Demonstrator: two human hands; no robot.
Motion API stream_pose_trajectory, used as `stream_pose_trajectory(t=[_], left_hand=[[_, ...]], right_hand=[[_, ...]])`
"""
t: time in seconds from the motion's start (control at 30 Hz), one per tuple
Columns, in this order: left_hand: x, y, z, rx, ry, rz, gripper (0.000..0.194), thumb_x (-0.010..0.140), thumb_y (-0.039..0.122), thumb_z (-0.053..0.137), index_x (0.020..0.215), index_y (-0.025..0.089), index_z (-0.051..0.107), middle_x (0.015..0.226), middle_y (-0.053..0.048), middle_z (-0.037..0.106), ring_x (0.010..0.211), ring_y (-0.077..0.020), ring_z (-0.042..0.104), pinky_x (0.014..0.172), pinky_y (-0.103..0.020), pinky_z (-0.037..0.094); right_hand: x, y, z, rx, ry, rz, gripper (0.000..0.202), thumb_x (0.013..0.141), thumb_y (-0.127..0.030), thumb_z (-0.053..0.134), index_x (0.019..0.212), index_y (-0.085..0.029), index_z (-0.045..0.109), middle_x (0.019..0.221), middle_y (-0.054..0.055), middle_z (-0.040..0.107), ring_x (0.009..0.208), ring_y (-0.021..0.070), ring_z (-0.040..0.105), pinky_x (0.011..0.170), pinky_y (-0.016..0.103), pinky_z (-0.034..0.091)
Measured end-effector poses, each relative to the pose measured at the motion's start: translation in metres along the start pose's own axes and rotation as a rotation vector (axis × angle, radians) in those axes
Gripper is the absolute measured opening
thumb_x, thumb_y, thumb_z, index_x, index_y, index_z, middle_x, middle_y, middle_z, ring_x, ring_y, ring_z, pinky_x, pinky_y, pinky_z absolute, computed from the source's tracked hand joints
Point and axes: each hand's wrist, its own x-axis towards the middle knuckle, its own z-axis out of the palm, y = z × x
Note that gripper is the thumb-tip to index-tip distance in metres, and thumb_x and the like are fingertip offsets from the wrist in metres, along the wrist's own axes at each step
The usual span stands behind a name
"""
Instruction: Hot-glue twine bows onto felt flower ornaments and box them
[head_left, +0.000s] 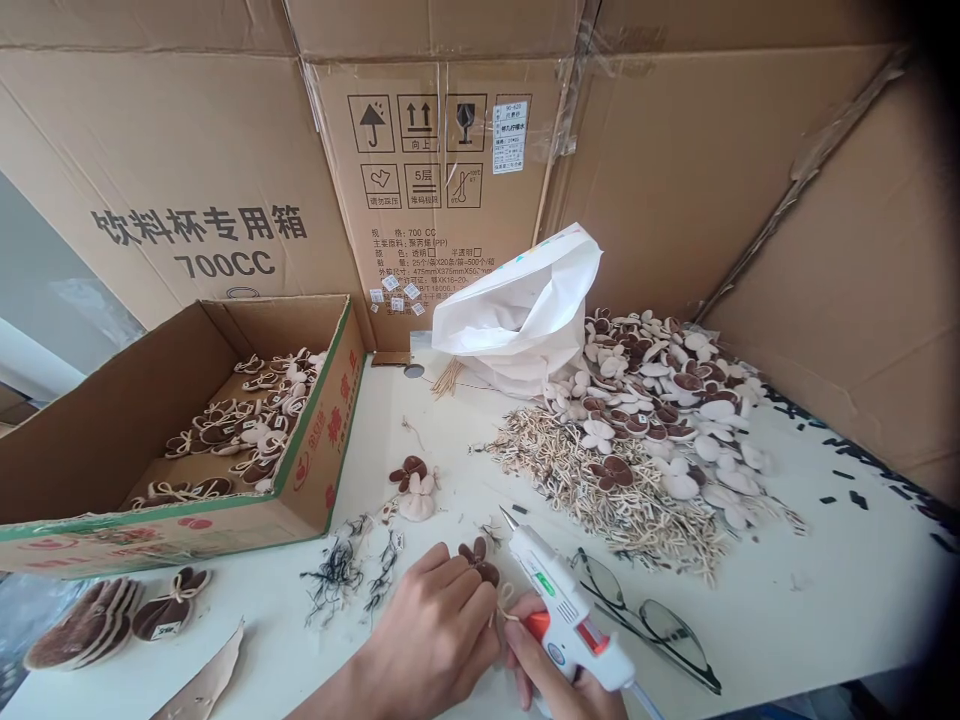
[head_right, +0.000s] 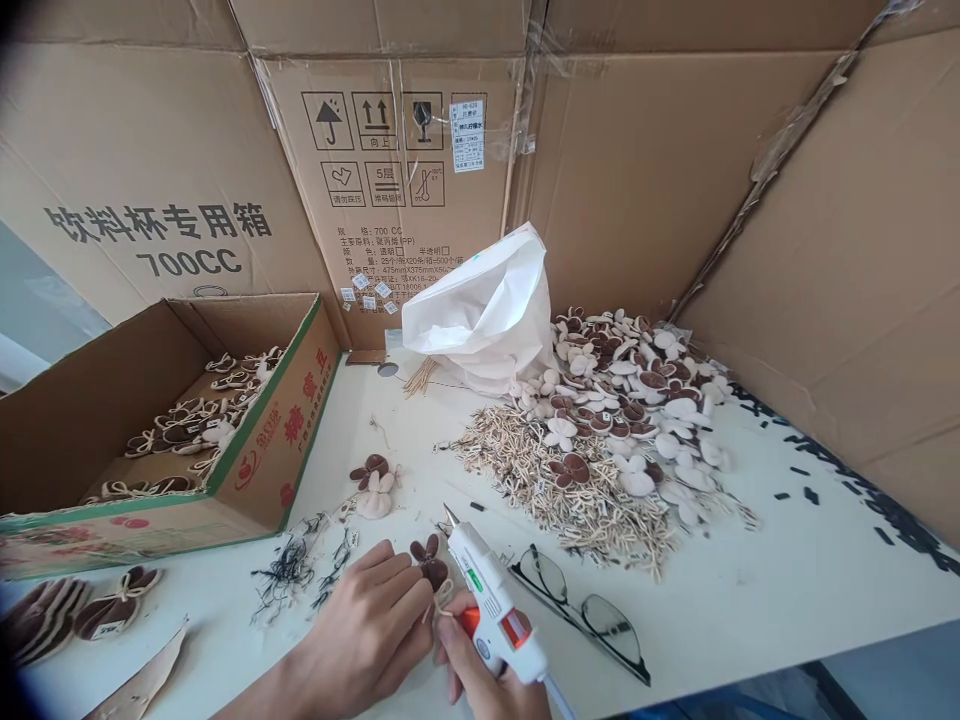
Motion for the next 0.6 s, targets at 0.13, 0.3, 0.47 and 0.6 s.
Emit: stream_pose_trajectory(t=[0.13,0.3,0.47,0.6], left_hand=[[0.001,0.0005,0.0012,-0.002,0.007,-0.041,0.031,0.107,0.012,0.045,0.078,0.023,0.043,0.067,0.001,0.051,0.058,-0.0183,0.041,0.062,-0.034,0.027],[0.0005,-0.0011,0.004,0.012,0.018,-0.051,0.03,0.106,0.011,0.045,0.079,0.023,0.041,0.067,0.001,0.051,0.058,-0.0182,0.041,0.063,-0.034,0.027],[0.0006,-0.0029,0.004,-0.021,-0.022,-0.096,0.029,0.106,0.012,0.045,0.079,0.023,0.041,0.068,0.002,0.051,0.059,-0.0183,0.041,0.063,-0.035,0.028],[0.0029,-0.0075,0.0043,-0.027,-0.038,-0.072,0.029,0.106,0.012,0.046,0.079,0.023,0.041,0.067,0.002,0.052,0.059,-0.0183,0.041,0.063,-0.034,0.03]], right_hand=[[-0.0003,-0.0062,0.0004,0.063,0.0,0.046,0.047,0.086,-0.064,0.088,0.081,-0.022,0.069,0.06,-0.004,0.061,0.049,0.0153,0.053,0.057,0.031,0.043],[0.0,-0.0049,-0.0001,0.046,0.025,0.054,0.044,0.086,-0.063,0.088,0.086,-0.023,0.07,0.056,-0.005,0.058,0.052,0.0176,0.054,0.059,0.033,0.046],[0.0025,-0.0035,-0.0006,0.029,0.028,0.039,0.048,0.085,-0.066,0.088,0.084,-0.023,0.069,0.054,-0.007,0.054,0.049,0.0158,0.052,0.057,0.031,0.044],[0.0025,-0.003,0.0022,0.018,0.053,0.009,0.05,0.083,-0.069,0.088,0.083,-0.022,0.068,0.056,-0.006,0.059,0.046,0.014,0.051,0.055,0.029,0.043]])
